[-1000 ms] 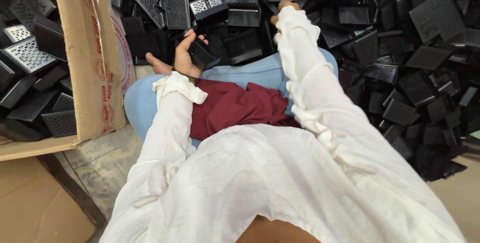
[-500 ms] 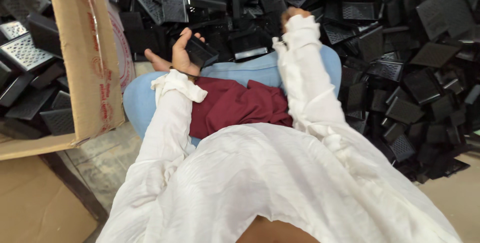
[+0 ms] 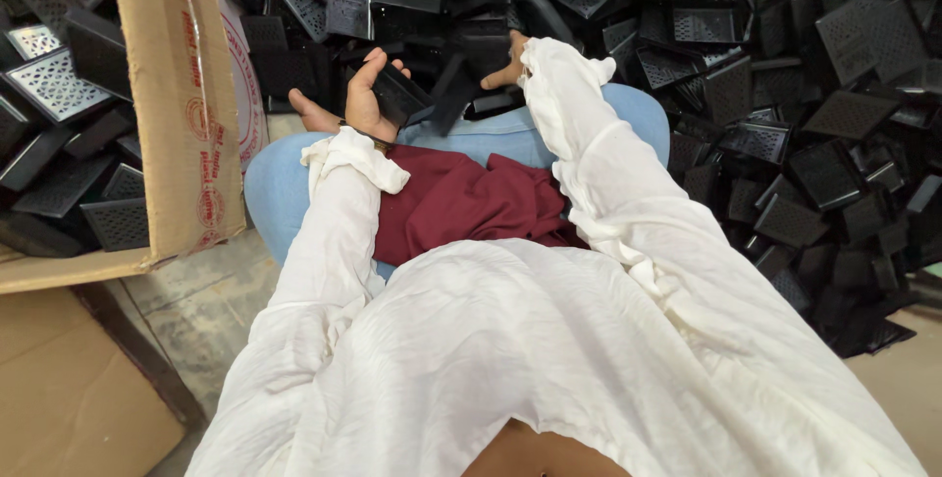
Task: The person sits cross-legged on the floor and repeatedly picks up small black perforated boxes from a large pile, inspects them, and places them into a cardboard box. The person handles the items one at a time, turning them over and moving them from the pile into the box.
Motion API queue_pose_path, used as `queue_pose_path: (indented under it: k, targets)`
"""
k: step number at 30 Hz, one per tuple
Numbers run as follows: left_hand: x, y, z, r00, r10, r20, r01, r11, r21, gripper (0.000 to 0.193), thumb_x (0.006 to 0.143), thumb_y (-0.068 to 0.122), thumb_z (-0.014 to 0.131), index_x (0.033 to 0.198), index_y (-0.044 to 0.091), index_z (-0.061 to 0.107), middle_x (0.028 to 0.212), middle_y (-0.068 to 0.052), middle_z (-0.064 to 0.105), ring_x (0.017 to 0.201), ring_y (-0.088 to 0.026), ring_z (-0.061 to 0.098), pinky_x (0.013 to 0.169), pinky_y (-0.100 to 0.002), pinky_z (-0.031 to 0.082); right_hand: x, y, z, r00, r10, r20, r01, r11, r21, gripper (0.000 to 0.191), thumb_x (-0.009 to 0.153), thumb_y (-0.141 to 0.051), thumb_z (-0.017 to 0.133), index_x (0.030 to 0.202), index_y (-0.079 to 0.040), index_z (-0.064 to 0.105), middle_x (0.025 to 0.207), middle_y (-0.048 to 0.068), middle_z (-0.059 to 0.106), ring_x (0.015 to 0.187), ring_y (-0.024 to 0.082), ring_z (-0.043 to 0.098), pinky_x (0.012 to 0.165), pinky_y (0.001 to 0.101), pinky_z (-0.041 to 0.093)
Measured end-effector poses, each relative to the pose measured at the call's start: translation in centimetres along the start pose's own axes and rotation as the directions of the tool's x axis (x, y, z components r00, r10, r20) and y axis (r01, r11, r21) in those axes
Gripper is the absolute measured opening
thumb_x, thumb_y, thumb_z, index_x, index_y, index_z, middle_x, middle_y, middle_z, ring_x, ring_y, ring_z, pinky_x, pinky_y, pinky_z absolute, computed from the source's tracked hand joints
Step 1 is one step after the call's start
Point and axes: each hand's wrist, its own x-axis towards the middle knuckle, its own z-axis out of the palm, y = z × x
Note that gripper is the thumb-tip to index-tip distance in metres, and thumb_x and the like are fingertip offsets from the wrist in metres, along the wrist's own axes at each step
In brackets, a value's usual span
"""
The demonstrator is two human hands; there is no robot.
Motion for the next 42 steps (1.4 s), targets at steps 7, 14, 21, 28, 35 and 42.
queue_pose_path:
  k: [7,14,21,28,35,42]
  targets:
    - [0.1,0.1,0.7,0.998,-0.004,-0.058,0.007,0.999,0.048,0.025,0.089,0.013,0.074,0.113,0.014,0.065,0.094,-0.01,0.071,0.086,-0.027,0.069,0.081,-0.04,0.058,1.3,-1.3,-0.2,0.997,-0.079,0.001,0.078,0.995,0.055,0.098,0.072,-0.04,0.104,0.14,0.003,0.048,0.127,0.022,0.069,0.12,0.035,0.063,0.104,0.0424,0.048]
    - [0.0,0.4,1.0,0.992,0.089,-0.089,-0.086,0.996,0.035,0.04,0.086,0.003,0.072,0.124,0.011,0.061,0.095,-0.012,0.071,0.087,-0.028,0.07,0.081,-0.04,0.059,0.3,-1.4,-2.1,0.979,0.123,-0.16,-0.023,0.858,0.513,0.065,0.088,-0.025,0.085,0.137,-0.001,0.05,0.112,0.018,0.076,0.094,0.024,0.077,0.08,0.0377,0.063]
    - [0.0,0.6,1.3,0.986,0.107,-0.124,-0.108,0.994,-0.005,0.042,0.086,0.002,0.072,0.125,0.012,0.059,0.094,-0.011,0.069,0.085,-0.026,0.068,0.079,-0.039,0.059,-1.3,0.6,-6.4,0.768,0.061,-0.637,0.115,0.966,0.231,0.039,0.098,-0.022,0.078,0.129,-0.005,0.062,0.117,0.014,0.074,0.101,0.026,0.074,0.089,0.0362,0.061]
    - [-0.5,0.5,1.6,0.985,0.125,-0.116,-0.126,0.992,-0.007,0.04,0.086,0.003,0.073,0.123,0.01,0.06,0.093,-0.013,0.069,0.084,-0.027,0.069,0.08,-0.039,0.059,-2.5,0.0,-0.4,0.844,-0.111,-0.524,0.146,0.989,0.026,0.025,0.102,-0.019,0.072,0.124,-0.011,0.068,0.12,0.012,0.071,0.109,0.028,0.071,0.098,0.0338,0.056]
    - [-0.1,0.2,1.3,0.99,0.095,-0.102,-0.093,0.995,0.023,0.037,0.088,0.003,0.072,0.123,0.01,0.061,0.093,-0.013,0.069,0.085,-0.027,0.069,0.08,-0.039,0.06,-0.2,-3.3,3.4,0.982,-0.044,-0.186,0.006,0.979,-0.202,0.036,0.087,-0.018,0.072,0.122,-0.01,0.069,0.118,0.02,0.067,0.115,0.04,0.061,0.099,0.0462,0.046]
    - [-1.5,0.2,1.7,0.995,-0.086,0.048,0.083,0.995,0.064,0.023,0.09,0.014,0.073,0.107,0.016,0.057,0.093,-0.008,0.069,0.086,-0.028,0.071,0.078,-0.046,0.062,-2.5,-7.6,1.2,0.659,-0.353,-0.664,0.34,0.927,-0.156,0.011,0.095,-0.004,0.071,0.105,-0.005,0.068,0.102,0.016,0.071,0.097,0.037,0.069,0.087,0.0443,0.055]
